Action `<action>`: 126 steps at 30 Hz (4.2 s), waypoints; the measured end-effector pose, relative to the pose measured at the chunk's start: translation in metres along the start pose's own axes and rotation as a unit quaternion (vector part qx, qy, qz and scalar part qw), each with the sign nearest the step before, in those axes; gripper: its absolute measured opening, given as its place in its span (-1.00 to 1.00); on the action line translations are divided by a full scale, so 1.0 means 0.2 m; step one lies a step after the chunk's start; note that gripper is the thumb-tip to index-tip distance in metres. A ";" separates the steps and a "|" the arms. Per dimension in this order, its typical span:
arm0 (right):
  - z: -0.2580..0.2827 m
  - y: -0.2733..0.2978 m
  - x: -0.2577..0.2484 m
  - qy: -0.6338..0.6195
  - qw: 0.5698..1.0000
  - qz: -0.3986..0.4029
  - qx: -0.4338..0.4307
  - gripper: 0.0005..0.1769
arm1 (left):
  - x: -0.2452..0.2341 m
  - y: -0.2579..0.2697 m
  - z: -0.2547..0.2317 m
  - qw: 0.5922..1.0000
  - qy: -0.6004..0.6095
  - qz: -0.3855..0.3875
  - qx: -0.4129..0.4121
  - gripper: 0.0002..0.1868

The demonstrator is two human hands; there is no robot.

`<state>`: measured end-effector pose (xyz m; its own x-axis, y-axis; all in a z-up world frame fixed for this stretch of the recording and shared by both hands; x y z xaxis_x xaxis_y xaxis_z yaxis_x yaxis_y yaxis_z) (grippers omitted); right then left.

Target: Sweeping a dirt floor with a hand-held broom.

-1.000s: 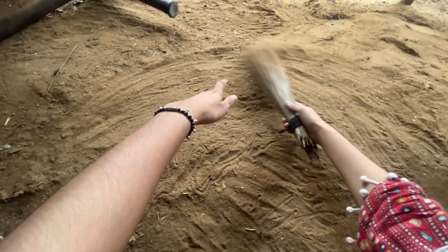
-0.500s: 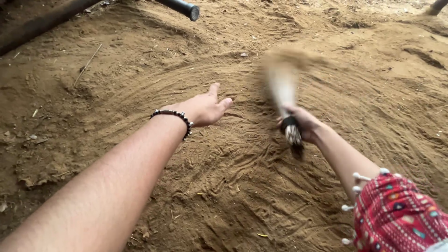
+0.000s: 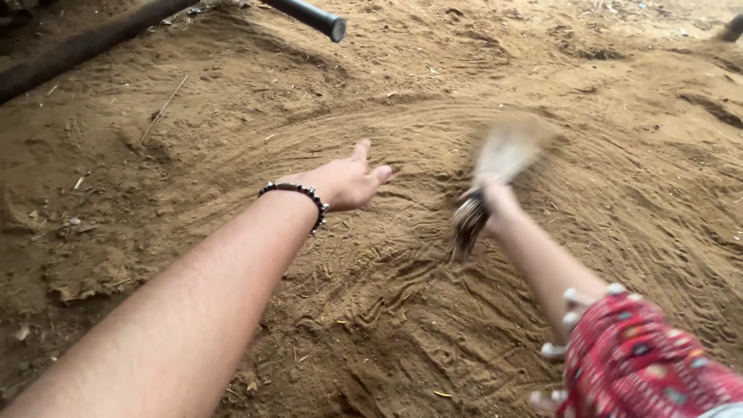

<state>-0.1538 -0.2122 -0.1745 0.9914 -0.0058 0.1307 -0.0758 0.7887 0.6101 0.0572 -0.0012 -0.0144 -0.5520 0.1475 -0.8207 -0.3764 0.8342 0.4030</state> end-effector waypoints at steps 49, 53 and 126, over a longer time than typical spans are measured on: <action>-0.27 0.89 0.84 0.420 0.758 0.500 -0.003 -0.64 | -0.17 0.30 0.72 0.993 -0.052 -0.009 -0.103 -0.20; -0.34 0.60 0.84 0.268 0.940 0.210 -0.005 -0.57 | -0.15 0.34 0.80 0.990 -0.069 0.011 -0.123 -0.25; -0.17 1.39 1.02 0.160 0.582 0.118 -0.788 -0.30 | 0.70 0.72 1.14 0.797 -0.395 -0.254 0.379 -0.92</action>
<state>0.0317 0.0263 -0.0057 0.9615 0.1328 -0.2407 -0.2719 0.3305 -0.9038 0.0950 0.2594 -0.1637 0.2822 -0.2730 -0.9197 0.3203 0.9305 -0.1779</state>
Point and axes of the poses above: each hand's wrist, its own y-axis away from the middle knuckle, its own x-axis out of the palm, z = x × y, the point moved 5 cm from there along -y, towards the middle knuckle, and after that the axes turned 6 degrees about -z, right-handed, at the moved point
